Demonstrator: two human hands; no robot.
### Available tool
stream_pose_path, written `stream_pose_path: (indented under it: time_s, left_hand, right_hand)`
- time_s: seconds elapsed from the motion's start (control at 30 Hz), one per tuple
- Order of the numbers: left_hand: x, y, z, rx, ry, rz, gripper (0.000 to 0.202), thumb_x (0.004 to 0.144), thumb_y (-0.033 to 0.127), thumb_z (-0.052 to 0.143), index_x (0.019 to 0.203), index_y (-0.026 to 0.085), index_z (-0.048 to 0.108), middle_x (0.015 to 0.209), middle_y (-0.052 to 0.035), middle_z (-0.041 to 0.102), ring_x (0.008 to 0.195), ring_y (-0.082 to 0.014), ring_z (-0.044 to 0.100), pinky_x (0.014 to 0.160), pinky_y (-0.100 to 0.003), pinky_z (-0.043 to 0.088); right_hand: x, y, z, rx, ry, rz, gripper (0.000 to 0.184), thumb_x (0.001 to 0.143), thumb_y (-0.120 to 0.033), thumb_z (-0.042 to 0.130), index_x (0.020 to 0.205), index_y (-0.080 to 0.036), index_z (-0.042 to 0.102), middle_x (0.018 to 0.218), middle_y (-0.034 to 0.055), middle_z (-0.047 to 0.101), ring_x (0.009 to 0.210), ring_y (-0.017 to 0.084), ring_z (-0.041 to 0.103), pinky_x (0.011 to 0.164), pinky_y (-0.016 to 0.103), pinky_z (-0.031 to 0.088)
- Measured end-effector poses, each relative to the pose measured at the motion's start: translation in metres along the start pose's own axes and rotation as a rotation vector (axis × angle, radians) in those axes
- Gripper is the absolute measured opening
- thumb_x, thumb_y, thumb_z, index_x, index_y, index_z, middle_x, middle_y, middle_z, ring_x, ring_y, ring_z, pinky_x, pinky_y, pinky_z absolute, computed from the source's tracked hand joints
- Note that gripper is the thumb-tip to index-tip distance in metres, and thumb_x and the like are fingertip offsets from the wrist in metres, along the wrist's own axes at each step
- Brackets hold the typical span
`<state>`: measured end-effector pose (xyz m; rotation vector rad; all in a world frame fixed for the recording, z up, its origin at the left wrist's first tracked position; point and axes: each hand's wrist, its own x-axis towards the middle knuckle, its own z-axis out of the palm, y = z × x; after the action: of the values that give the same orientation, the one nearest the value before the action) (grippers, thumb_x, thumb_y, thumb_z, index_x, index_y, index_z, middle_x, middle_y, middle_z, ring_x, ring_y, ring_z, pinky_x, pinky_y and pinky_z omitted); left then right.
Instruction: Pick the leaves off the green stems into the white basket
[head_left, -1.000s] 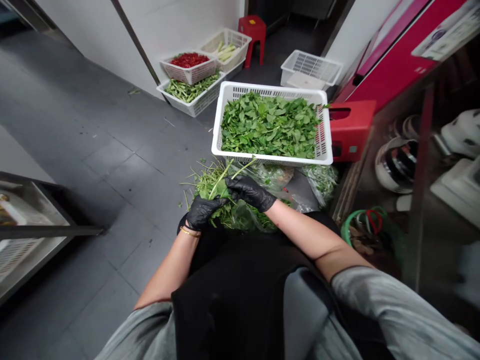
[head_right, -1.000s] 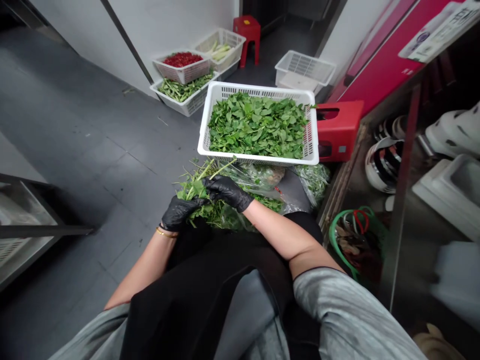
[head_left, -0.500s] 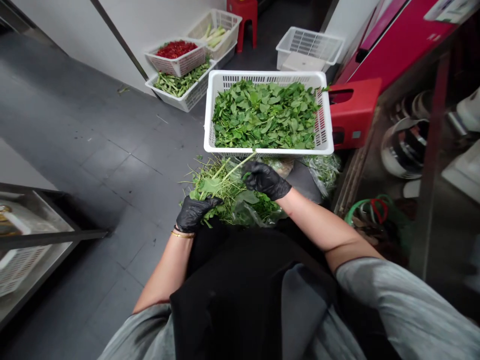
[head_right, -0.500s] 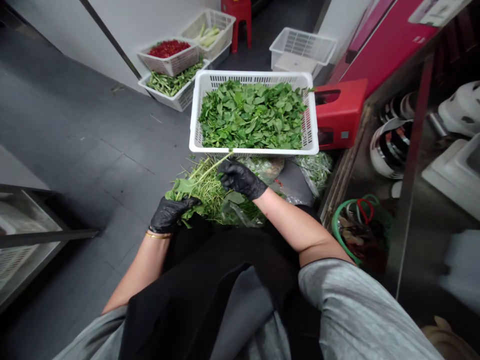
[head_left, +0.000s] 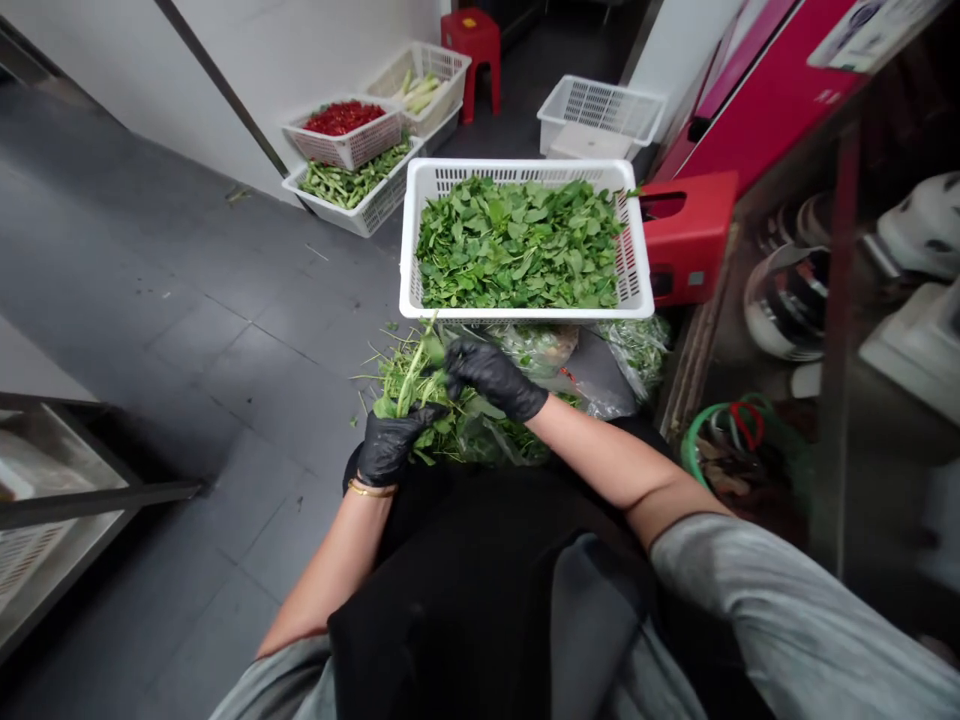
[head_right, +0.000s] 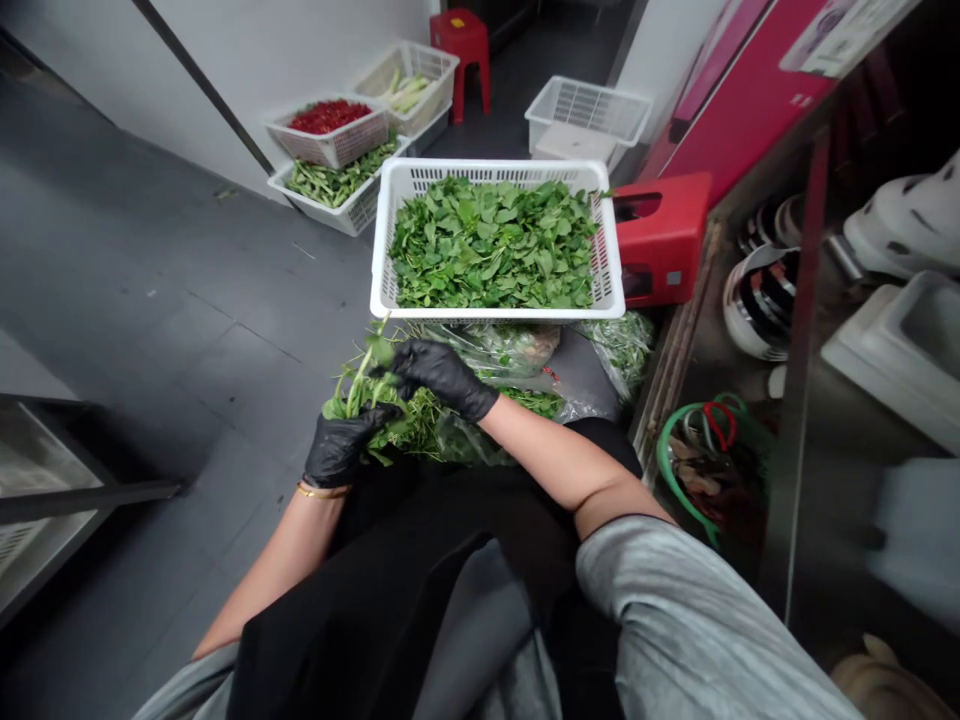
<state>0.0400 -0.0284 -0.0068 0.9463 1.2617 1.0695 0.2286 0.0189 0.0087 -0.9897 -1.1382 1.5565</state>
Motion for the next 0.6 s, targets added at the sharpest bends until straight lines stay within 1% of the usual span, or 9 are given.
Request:
stream_pose_path:
  time_s: [0.1, 0.2, 0.27, 0.3, 0.33, 0.4, 0.5, 0.57, 0.6]
  left_hand:
    - [-0.006, 0.001, -0.007, -0.037, 0.004, -0.054, 0.029, 0.056, 0.030, 0.094, 0.076, 0.015, 0.079, 0.078, -0.0077, 0.078, 0.071, -0.0209, 0.073, 0.069, -0.030, 0.062]
    - [-0.005, 0.000, -0.014, -0.199, 0.079, -0.157, 0.033, 0.057, 0.041, 0.092, 0.072, 0.015, 0.079, 0.068, -0.0053, 0.074, 0.056, -0.0158, 0.067, 0.053, -0.024, 0.057]
    - [0.000, 0.002, -0.016, -0.270, 0.125, -0.198, 0.036, 0.058, 0.046, 0.090, 0.074, 0.015, 0.079, 0.056, -0.0017, 0.068, 0.046, -0.0111, 0.059, 0.044, -0.020, 0.049]
    - [0.002, 0.003, -0.016, -0.284, 0.142, -0.197, 0.037, 0.059, 0.046, 0.089, 0.076, 0.014, 0.079, 0.052, -0.0001, 0.064, 0.043, -0.0093, 0.055, 0.041, -0.019, 0.046]
    - [0.004, 0.004, -0.015, -0.288, 0.151, -0.187, 0.038, 0.059, 0.046, 0.089, 0.077, 0.014, 0.080, 0.049, 0.0013, 0.060, 0.041, -0.0078, 0.051, 0.039, -0.018, 0.043]
    - [0.007, 0.006, -0.013, -0.275, 0.139, -0.157, 0.039, 0.060, 0.045, 0.090, 0.082, 0.013, 0.081, 0.046, 0.0027, 0.057, 0.040, -0.0073, 0.049, 0.039, -0.018, 0.040]
    - [0.011, 0.005, -0.008, -0.228, 0.100, -0.066, 0.043, 0.057, 0.040, 0.093, 0.090, 0.015, 0.081, 0.061, -0.0005, 0.069, 0.052, -0.0120, 0.060, 0.051, -0.023, 0.051]
    - [0.012, 0.002, -0.007, -0.171, 0.083, -0.008, 0.047, 0.052, 0.033, 0.096, 0.094, 0.018, 0.081, 0.081, -0.0034, 0.078, 0.069, -0.0172, 0.068, 0.065, -0.027, 0.056]
    - [0.013, -0.001, -0.009, -0.135, 0.079, 0.002, 0.047, 0.050, 0.031, 0.096, 0.093, 0.019, 0.081, 0.086, -0.0039, 0.079, 0.075, -0.0190, 0.069, 0.069, -0.028, 0.057]
  right_hand:
    - [0.034, -0.034, -0.037, 0.127, 0.150, -0.137, 0.025, 0.082, -0.042, 0.069, 0.083, -0.022, 0.053, 0.065, -0.0041, 0.057, 0.056, 0.011, 0.056, 0.058, 0.026, 0.051]
    - [0.075, -0.085, -0.085, 0.020, 0.352, -0.262, 0.014, 0.091, -0.033, 0.060, 0.088, -0.019, 0.055, 0.075, -0.0035, 0.057, 0.063, 0.007, 0.059, 0.060, 0.021, 0.050]
    - [0.093, -0.110, -0.102, -0.049, 0.412, -0.299, 0.016, 0.096, -0.032, 0.054, 0.090, -0.017, 0.057, 0.079, -0.0024, 0.059, 0.067, 0.007, 0.062, 0.061, 0.019, 0.048]
    - [0.096, -0.115, -0.101, -0.056, 0.394, -0.294, 0.018, 0.096, -0.033, 0.054, 0.090, -0.016, 0.058, 0.079, -0.0019, 0.060, 0.068, 0.007, 0.063, 0.061, 0.019, 0.048]
    - [0.094, -0.113, -0.094, -0.047, 0.344, -0.268, 0.019, 0.095, -0.034, 0.057, 0.090, -0.016, 0.059, 0.078, -0.0016, 0.061, 0.068, 0.008, 0.064, 0.060, 0.019, 0.049]
    - [0.076, -0.092, -0.062, 0.009, 0.177, -0.152, 0.022, 0.089, -0.037, 0.067, 0.086, -0.016, 0.062, 0.074, -0.0009, 0.064, 0.063, 0.010, 0.064, 0.055, 0.020, 0.051]
    - [0.034, -0.032, -0.001, 0.114, -0.085, 0.097, 0.033, 0.076, -0.045, 0.078, 0.079, -0.016, 0.063, 0.065, 0.0009, 0.066, 0.052, 0.013, 0.060, 0.049, 0.026, 0.053]
    - [0.013, 0.004, 0.027, 0.129, -0.085, 0.142, 0.040, 0.071, -0.052, 0.080, 0.075, -0.017, 0.063, 0.062, 0.0012, 0.065, 0.048, 0.013, 0.058, 0.045, 0.026, 0.050]
    - [0.007, 0.018, 0.034, 0.099, -0.074, 0.121, 0.042, 0.071, -0.055, 0.080, 0.075, -0.017, 0.063, 0.063, 0.0016, 0.066, 0.049, 0.013, 0.058, 0.046, 0.026, 0.050]
